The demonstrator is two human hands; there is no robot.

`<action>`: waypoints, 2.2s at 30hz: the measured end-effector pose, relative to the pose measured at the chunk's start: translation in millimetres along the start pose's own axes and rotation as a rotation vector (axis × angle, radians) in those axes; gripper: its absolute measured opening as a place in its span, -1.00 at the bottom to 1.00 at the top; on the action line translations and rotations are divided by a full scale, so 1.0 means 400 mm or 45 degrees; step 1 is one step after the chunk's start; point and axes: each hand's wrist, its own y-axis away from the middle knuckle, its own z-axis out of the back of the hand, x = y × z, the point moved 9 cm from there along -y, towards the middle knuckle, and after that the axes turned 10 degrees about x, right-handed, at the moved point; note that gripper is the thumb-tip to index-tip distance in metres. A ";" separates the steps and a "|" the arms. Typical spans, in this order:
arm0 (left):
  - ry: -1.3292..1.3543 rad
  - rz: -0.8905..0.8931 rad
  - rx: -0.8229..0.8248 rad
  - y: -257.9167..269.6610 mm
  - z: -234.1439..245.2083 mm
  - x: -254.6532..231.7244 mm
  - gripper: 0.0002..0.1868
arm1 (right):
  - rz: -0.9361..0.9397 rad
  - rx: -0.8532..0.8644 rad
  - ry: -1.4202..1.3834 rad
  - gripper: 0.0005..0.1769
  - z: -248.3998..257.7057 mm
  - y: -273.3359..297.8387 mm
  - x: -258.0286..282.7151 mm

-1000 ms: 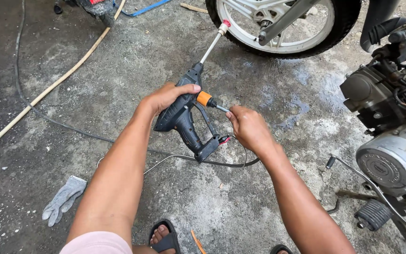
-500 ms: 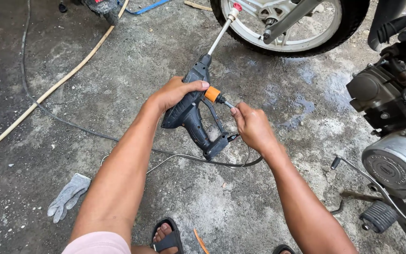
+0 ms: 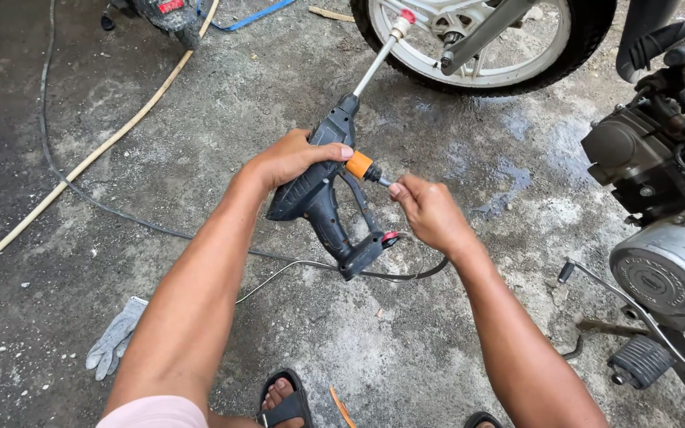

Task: Assembling and connecting a battery-powered handheld water sprayer or pressure washer.

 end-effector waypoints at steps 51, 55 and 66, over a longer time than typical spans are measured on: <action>-0.194 0.161 -0.184 0.098 0.048 -0.097 -0.13 | 0.634 -0.510 0.199 -0.81 0.070 0.088 0.148; -0.284 0.183 -0.175 0.118 0.037 -0.101 -0.16 | 0.613 -0.448 0.201 -0.80 0.034 0.077 0.121; -0.078 0.266 0.052 0.104 0.007 -0.001 -0.21 | 0.723 -0.353 0.535 -0.82 -0.022 0.104 0.156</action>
